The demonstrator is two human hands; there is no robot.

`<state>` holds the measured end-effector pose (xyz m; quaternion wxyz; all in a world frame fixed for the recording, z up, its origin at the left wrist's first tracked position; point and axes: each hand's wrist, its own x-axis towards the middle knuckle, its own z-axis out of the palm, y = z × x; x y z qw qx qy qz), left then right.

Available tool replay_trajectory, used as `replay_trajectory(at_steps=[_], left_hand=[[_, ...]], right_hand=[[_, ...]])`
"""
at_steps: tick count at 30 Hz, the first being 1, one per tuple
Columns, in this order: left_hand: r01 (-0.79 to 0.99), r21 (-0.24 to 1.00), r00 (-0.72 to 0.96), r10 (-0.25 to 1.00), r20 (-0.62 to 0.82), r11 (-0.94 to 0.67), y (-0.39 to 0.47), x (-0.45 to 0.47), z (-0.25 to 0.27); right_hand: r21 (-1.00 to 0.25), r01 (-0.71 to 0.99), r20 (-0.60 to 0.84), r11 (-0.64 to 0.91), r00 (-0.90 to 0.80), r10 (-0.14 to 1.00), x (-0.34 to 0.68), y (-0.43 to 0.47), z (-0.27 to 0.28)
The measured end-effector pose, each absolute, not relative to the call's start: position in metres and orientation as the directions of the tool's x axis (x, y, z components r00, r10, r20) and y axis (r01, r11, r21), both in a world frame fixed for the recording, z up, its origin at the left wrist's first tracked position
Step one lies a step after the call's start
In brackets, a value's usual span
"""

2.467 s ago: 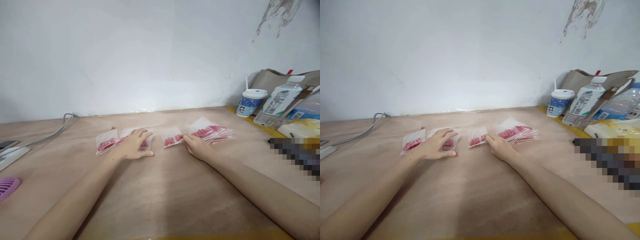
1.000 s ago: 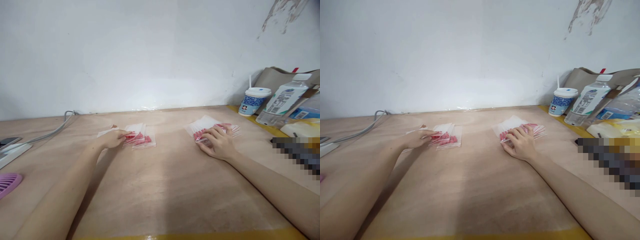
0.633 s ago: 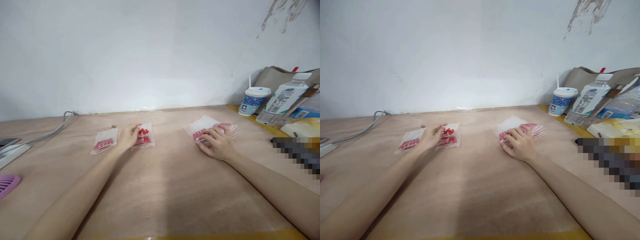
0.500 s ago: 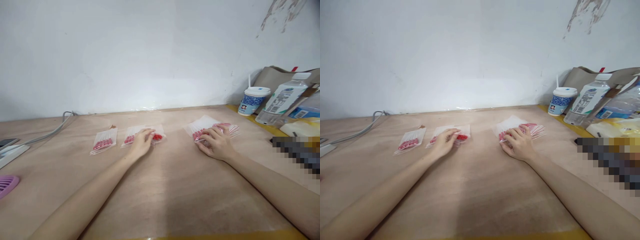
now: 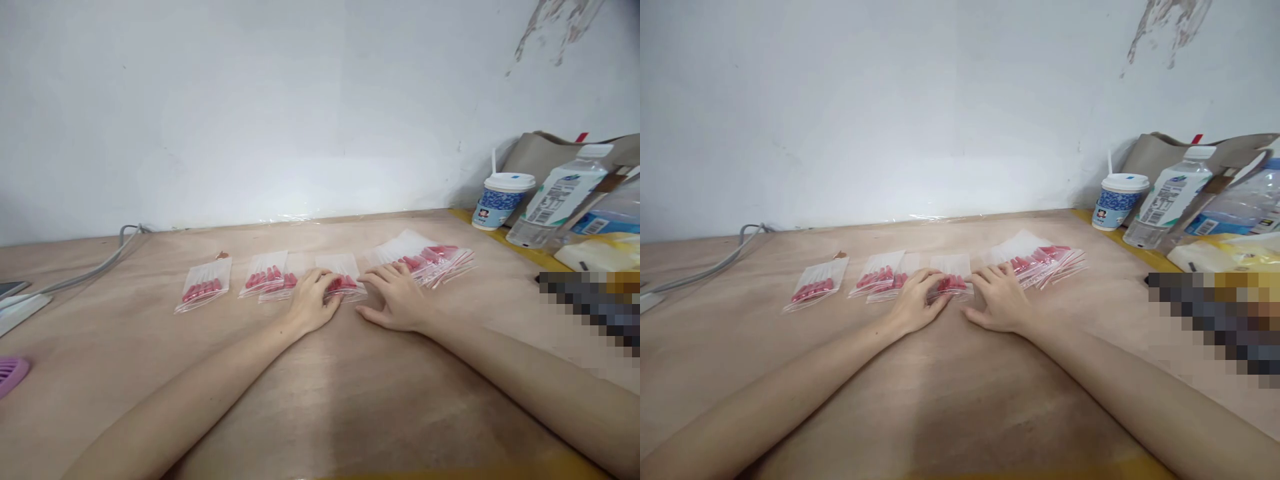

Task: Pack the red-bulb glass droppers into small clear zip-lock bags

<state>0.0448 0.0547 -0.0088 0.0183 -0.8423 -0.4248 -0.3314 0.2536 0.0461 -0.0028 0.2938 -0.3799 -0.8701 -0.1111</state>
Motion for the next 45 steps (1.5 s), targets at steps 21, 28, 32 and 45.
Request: replay_trajectory(at_steps=[21, 28, 32, 45], left_hand=[[0.709, 0.246, 0.456, 0.696, 0.555, -0.661, 0.064, 0.040, -0.012], [0.706, 0.256, 0.460, 0.702, 0.543, -0.660, 0.067, 0.045, -0.011], [0.705, 0.257, 0.455, 0.700, 0.551, -0.661, 0.069, 0.043, -0.014], [0.597, 0.196, 0.613, 0.599, 0.515, -0.778, 0.050, 0.015, -0.003]], right_hand=[[-0.197, 0.826, 0.579, 0.529, -0.337, 0.743, 0.225, 0.056, -0.010], [-0.084, 0.836, 0.614, 0.542, -0.385, 0.689, 0.216, 0.061, -0.013], [-0.099, 0.834, 0.635, 0.543, -0.367, 0.680, 0.217, 0.062, -0.013], [0.064, 0.664, 0.624, 0.745, -0.609, 0.490, 0.263, 0.062, -0.008]])
